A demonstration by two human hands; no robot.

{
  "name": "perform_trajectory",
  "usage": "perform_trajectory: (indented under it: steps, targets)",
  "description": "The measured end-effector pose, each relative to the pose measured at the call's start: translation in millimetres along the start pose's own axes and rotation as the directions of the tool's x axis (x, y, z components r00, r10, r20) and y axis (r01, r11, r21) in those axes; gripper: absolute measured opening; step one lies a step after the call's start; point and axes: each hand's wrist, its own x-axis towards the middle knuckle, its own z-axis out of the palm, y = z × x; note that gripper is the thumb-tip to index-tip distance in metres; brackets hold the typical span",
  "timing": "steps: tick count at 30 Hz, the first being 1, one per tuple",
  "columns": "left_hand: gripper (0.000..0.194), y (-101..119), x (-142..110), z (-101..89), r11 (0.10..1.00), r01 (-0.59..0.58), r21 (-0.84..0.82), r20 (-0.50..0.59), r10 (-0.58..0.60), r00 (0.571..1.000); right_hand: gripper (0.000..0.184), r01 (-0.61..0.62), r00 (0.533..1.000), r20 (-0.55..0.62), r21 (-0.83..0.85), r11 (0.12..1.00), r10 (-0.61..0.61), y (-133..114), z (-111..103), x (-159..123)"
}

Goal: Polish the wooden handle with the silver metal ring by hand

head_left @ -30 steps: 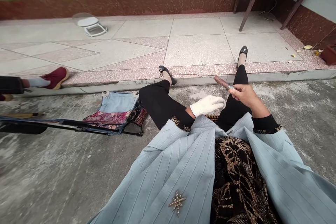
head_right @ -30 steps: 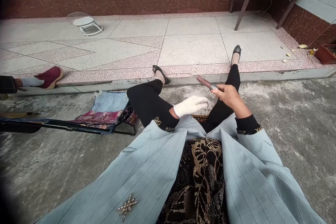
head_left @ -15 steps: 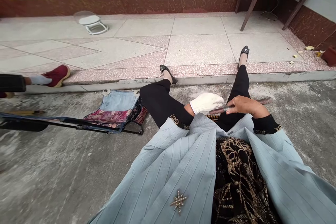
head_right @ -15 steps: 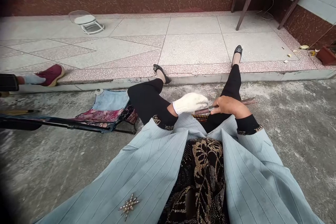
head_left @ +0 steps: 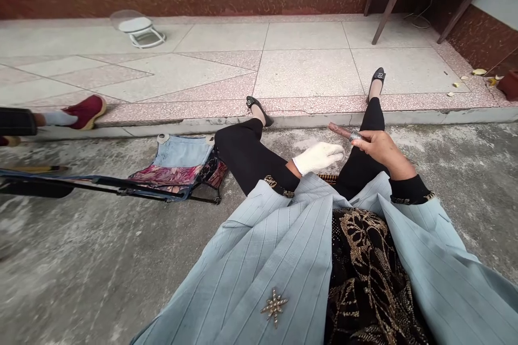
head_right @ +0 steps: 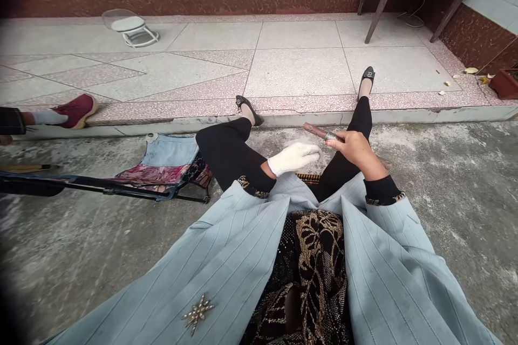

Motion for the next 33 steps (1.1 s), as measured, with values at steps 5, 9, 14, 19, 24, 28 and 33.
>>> perform_trajectory:
  steps: [5,9,14,19,24,28,33]
  targets:
    - [0.033,0.2,-1.9,-2.6,0.967,0.008,0.254,-0.003,-0.008,1.000,0.040,-0.088,0.995,-0.068,-0.321,0.943,0.069,-12.0,-5.0,-4.8]
    - [0.033,5.8,-1.9,-1.3,0.931,-0.022,0.365,-0.006,0.026,1.000,0.042,-0.144,0.989,-0.062,-0.524,0.839,0.131,-17.7,-3.4,-6.4]
    - [0.029,11.1,2.3,-13.8,0.934,-0.119,0.336,0.008,0.123,0.992,0.034,0.045,0.962,0.248,-0.555,0.831,0.114,-17.5,2.1,-5.1]
    - [0.029,2.9,5.7,-17.9,0.974,-0.171,-0.148,-0.017,0.170,0.985,0.034,0.191,0.821,0.544,0.027,0.981,-0.175,-17.8,-5.3,-9.9]
    - [0.033,-6.1,3.2,-3.6,0.901,0.027,-0.434,-0.055,-0.056,0.997,0.044,0.097,0.969,0.180,0.354,0.930,-0.170,-10.4,-10.2,-8.7]
    - [0.033,-6.2,1.4,5.4,0.977,-0.005,-0.213,0.003,0.006,1.000,0.043,-0.009,0.998,-0.067,0.159,0.987,0.019,-3.3,-4.3,-3.4]
    - [0.034,1.8,-2.2,4.2,0.978,-0.056,0.202,0.084,0.039,0.996,0.042,-0.150,0.985,-0.130,-0.336,0.930,0.112,-4.8,1.9,-3.5]
